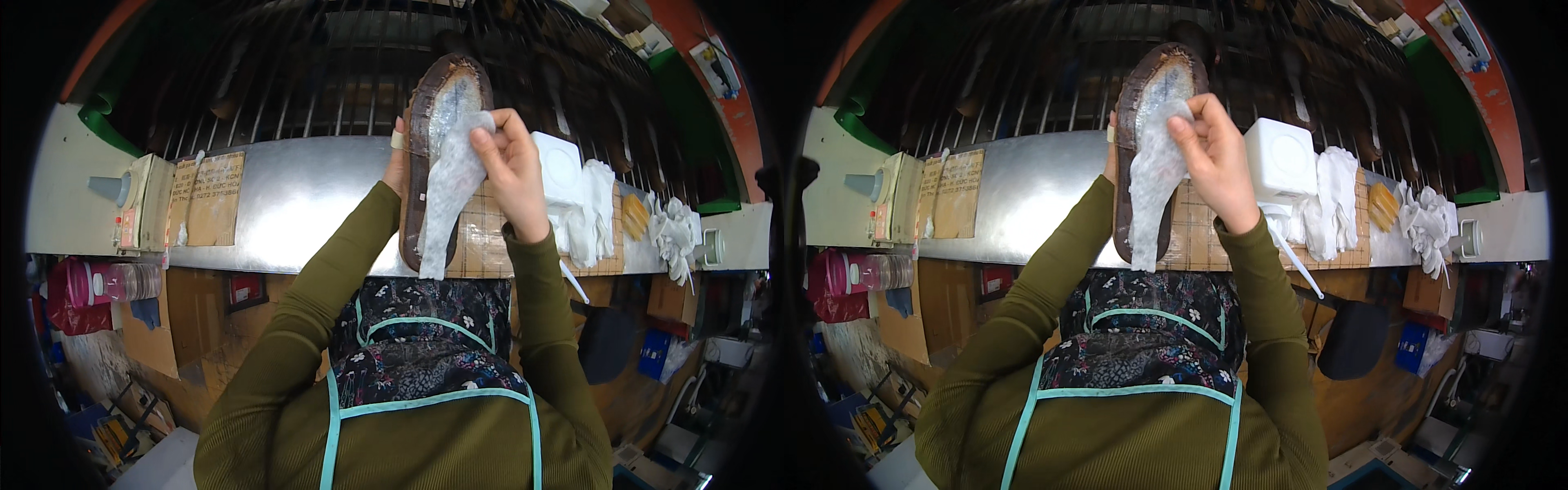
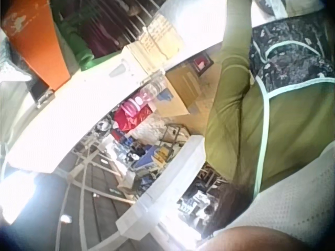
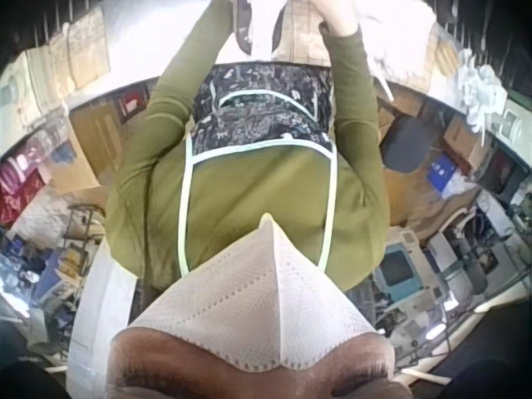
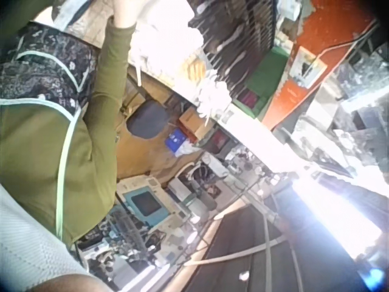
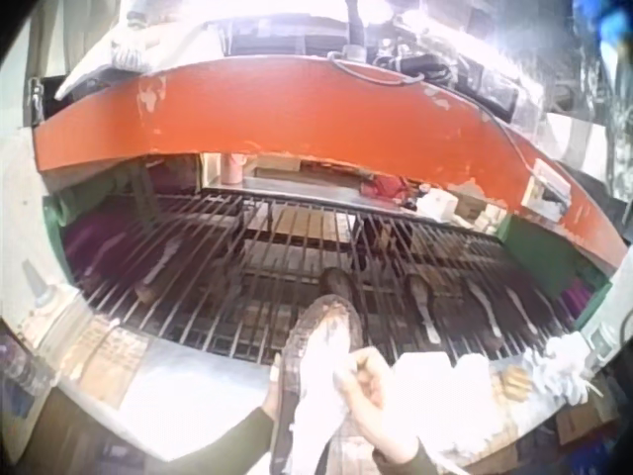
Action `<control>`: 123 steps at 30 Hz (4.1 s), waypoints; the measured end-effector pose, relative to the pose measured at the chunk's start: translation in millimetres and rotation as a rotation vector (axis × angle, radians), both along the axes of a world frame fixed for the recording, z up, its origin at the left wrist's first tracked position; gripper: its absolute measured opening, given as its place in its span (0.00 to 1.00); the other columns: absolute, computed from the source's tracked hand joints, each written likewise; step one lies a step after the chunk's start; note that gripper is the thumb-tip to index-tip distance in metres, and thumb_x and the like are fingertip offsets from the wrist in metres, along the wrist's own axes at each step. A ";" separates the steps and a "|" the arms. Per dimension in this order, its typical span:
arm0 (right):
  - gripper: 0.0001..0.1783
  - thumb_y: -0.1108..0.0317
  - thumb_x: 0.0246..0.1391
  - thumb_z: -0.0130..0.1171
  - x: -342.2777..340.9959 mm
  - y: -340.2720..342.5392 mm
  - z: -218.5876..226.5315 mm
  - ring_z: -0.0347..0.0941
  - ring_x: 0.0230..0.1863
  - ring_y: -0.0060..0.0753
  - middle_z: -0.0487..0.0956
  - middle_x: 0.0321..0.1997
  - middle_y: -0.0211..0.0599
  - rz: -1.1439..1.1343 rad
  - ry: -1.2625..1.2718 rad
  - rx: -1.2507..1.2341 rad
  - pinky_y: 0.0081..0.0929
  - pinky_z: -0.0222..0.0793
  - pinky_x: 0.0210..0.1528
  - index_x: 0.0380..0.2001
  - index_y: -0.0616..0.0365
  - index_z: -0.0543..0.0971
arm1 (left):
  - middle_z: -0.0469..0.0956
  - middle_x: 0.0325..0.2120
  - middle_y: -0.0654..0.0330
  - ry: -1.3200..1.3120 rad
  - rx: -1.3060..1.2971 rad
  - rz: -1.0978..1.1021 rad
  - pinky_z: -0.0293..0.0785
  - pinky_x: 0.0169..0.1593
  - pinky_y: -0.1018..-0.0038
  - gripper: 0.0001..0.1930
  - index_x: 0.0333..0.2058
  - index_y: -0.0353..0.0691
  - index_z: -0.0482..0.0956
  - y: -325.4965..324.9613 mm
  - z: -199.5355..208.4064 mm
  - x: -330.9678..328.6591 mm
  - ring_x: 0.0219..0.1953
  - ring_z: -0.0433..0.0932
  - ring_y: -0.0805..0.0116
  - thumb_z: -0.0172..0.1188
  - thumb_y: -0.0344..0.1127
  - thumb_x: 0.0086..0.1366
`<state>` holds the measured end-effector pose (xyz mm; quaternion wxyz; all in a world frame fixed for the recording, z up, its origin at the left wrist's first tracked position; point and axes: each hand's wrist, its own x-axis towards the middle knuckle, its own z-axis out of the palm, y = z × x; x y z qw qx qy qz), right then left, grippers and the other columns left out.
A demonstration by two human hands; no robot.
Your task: The person holds a brown shoe and repeatedly applies a white substance to the sole using a small brush, then wipes the sole with a white cloth. The person rotates the shoe to access different areas of the sole and continues the cleaning process throughout the clip.
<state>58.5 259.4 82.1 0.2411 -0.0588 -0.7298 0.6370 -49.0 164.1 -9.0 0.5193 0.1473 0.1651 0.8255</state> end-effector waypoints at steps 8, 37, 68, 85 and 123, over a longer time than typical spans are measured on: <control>0.11 0.61 0.56 0.59 -36.1 4.9 0.0 0.62 0.51 0.38 0.76 0.41 0.34 -0.430 0.121 0.667 0.36 0.57 0.53 0.35 0.59 0.76 | 0.64 0.60 0.54 -0.001 0.009 0.060 0.67 0.63 0.66 0.44 0.65 0.46 0.56 0.6 -8.2 -5.0 0.60 0.67 0.61 0.39 0.74 0.60; 0.33 0.68 0.44 0.62 -68.8 53.9 -9.5 0.60 0.61 0.50 0.68 0.58 0.46 -0.424 0.051 0.376 0.42 0.50 0.65 0.57 0.58 0.67 | 0.59 0.63 0.53 -0.020 -0.115 0.002 0.61 0.66 0.60 0.43 0.66 0.46 0.53 -1.1 -19.7 -8.3 0.63 0.63 0.57 0.34 0.73 0.62; 0.20 0.85 0.43 0.60 43.0 -40.2 -25.0 0.80 0.43 0.35 0.81 0.35 0.34 -0.126 0.155 0.769 0.52 0.47 0.69 0.43 0.61 0.79 | 0.65 0.60 0.51 0.120 -0.082 0.017 0.70 0.59 0.66 0.45 0.64 0.44 0.59 -6.0 -15.8 -4.8 0.59 0.69 0.60 0.40 0.75 0.59; 0.09 0.85 0.53 0.53 33.5 -38.6 -33.0 0.76 0.51 0.38 0.79 0.43 0.41 -0.074 0.257 0.088 0.50 0.41 0.71 0.38 0.65 0.76 | 0.64 0.60 0.51 0.120 -0.041 -0.006 0.67 0.62 0.64 0.47 0.65 0.44 0.56 -3.9 -15.7 -4.8 0.60 0.67 0.59 0.39 0.76 0.58; 0.08 0.74 0.39 0.68 87.9 -49.4 -23.9 0.62 0.43 0.41 0.69 0.34 0.34 -0.365 0.031 0.782 0.37 0.56 0.46 0.27 0.54 0.81 | 0.70 0.56 0.53 0.035 -0.044 0.018 0.74 0.55 0.68 0.43 0.61 0.43 0.64 -4.3 -28.7 -9.9 0.52 0.75 0.63 0.42 0.73 0.60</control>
